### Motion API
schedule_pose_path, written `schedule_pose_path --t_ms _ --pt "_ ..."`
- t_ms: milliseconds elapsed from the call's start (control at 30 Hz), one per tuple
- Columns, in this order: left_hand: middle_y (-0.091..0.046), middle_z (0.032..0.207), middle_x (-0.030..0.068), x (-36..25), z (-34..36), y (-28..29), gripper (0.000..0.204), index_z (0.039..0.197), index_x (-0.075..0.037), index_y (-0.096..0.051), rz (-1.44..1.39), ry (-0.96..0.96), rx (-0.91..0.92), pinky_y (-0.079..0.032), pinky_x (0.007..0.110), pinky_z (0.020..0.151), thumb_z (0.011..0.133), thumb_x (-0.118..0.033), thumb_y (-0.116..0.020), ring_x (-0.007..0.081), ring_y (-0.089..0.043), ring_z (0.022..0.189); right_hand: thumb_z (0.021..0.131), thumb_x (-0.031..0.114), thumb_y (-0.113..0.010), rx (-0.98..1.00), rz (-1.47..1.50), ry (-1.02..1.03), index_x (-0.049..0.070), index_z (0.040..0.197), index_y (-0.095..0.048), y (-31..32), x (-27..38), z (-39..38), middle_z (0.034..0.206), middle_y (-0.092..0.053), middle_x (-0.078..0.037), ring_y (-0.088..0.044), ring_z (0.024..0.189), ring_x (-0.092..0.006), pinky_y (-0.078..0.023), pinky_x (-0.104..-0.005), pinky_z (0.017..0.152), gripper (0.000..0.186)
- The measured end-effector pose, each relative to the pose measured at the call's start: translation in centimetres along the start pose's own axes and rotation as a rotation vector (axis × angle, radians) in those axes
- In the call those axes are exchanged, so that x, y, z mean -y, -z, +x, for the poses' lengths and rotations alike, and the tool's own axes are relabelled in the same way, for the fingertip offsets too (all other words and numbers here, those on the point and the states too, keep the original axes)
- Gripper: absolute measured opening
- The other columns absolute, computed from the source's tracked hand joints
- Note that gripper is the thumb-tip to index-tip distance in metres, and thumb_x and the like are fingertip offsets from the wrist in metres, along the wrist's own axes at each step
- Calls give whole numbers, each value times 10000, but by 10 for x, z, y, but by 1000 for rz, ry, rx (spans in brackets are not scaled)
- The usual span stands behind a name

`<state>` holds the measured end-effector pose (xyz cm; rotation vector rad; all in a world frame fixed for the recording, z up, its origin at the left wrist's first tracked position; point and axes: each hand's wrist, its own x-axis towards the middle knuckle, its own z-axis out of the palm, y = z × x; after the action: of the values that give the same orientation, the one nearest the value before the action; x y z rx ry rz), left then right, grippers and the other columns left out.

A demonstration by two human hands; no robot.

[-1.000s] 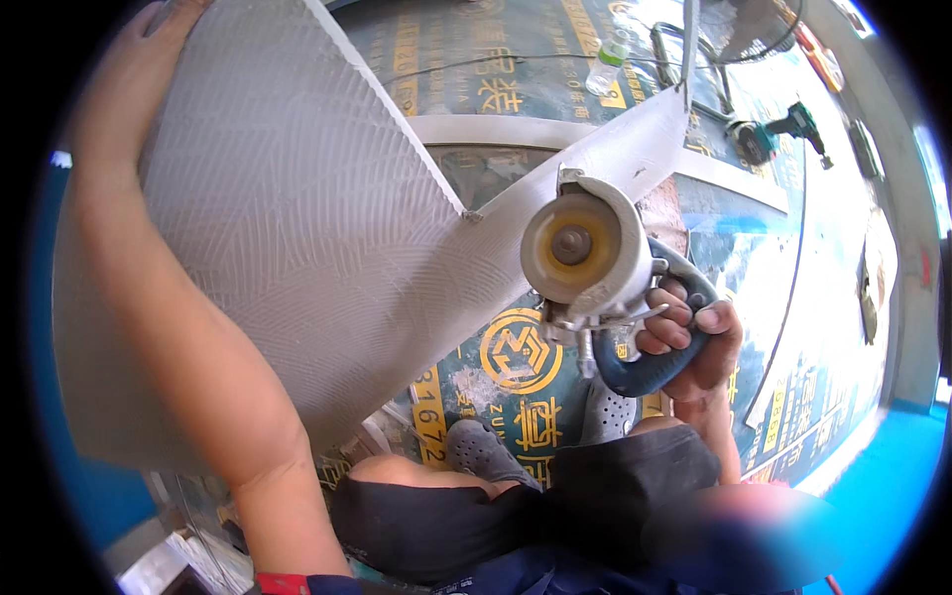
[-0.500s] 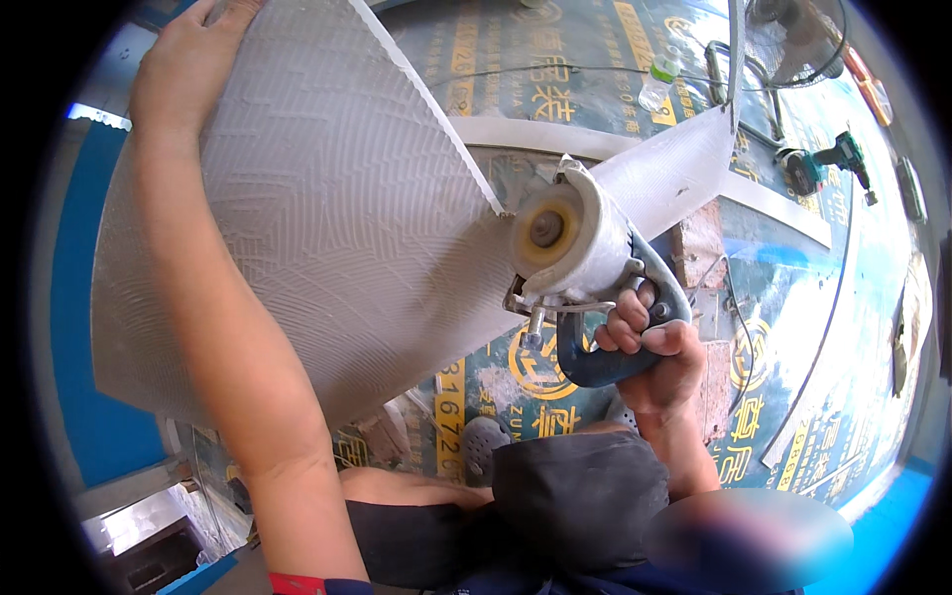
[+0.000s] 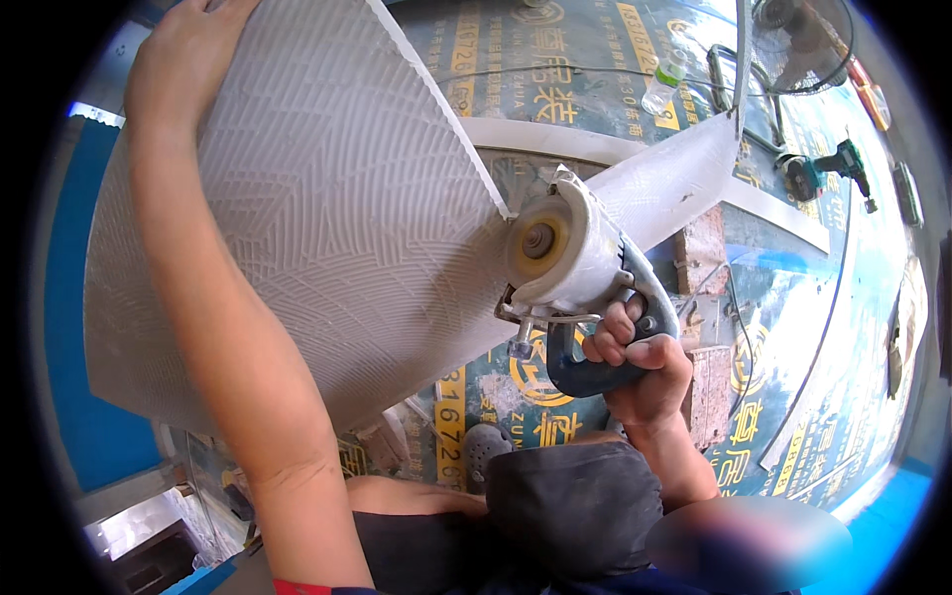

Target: The person cuts a piece of tile using a circular saw, then picks up and handles the tile pieces, and finally sands the edges of a cut tile with a sanding block.

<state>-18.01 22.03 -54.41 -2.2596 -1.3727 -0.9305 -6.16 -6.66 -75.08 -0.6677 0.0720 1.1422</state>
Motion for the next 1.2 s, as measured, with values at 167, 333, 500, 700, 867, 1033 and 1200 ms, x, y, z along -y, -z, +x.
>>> schedule_pose_path --t_ms 167,333,500,700,867,1033,1200 --pt "-617 1165 276 -5 0 4 722 1124 63 -628 -78 -12 64 -438 412 951 847 -602 -584 375 -583 1130 581 99 -509 7 3 23 77 967 -454 4 -3 3 792 -432 -25 -429 627 -140 -377 -305 689 390" --pt "-617 1151 286 1 3 7 746 1094 74 -631 -143 38 119 -440 417 938 837 -624 -584 374 -593 1107 594 105 -522 -5 -9 30 76 960 -465 -1 -8 1 795 -439 -27 -438 629 -141 -378 -308 692 371" --pt "-633 1151 252 32 30 -26 836 1141 26 -630 46 -45 -43 -429 427 957 784 -725 -544 368 -597 1112 612 101 -522 -13 -11 40 77 954 -470 0 -9 0 791 -443 -29 -448 632 -141 -380 -313 695 347" --pt "-639 1109 263 4 5 -8 794 1097 45 -635 -16 -57 62 -442 429 925 803 -688 -557 374 -608 1074 614 95 -516 -39 -58 54 80 956 -454 1 -9 2 781 -436 -28 -448 633 -143 -381 -316 696 348" --pt "-648 1027 273 -6 1 9 711 1005 75 -642 -103 -24 90 -463 420 862 841 -614 -586 370 -625 992 627 37 -534 -54 -7 56 46 912 -459 -1 -9 1 772 -407 -44 -405 663 -165 -382 -324 683 295" --pt "-651 1020 258 -9 1 11 696 997 74 -642 -168 -7 98 -468 407 847 846 -603 -594 351 -633 969 632 29 -531 -55 -14 59 42 914 -461 0 -7 1 786 -415 -48 -405 670 -165 -384 -317 682 291" --pt "-651 1062 255 -10 0 10 685 1032 77 -644 -194 49 138 -471 403 866 858 -584 -593 347 -632 1000 642 22 -523 -56 -21 63 42 920 -456 0 -7 0 790 -419 -50 -399 672 -161 -384 -316 682 286"
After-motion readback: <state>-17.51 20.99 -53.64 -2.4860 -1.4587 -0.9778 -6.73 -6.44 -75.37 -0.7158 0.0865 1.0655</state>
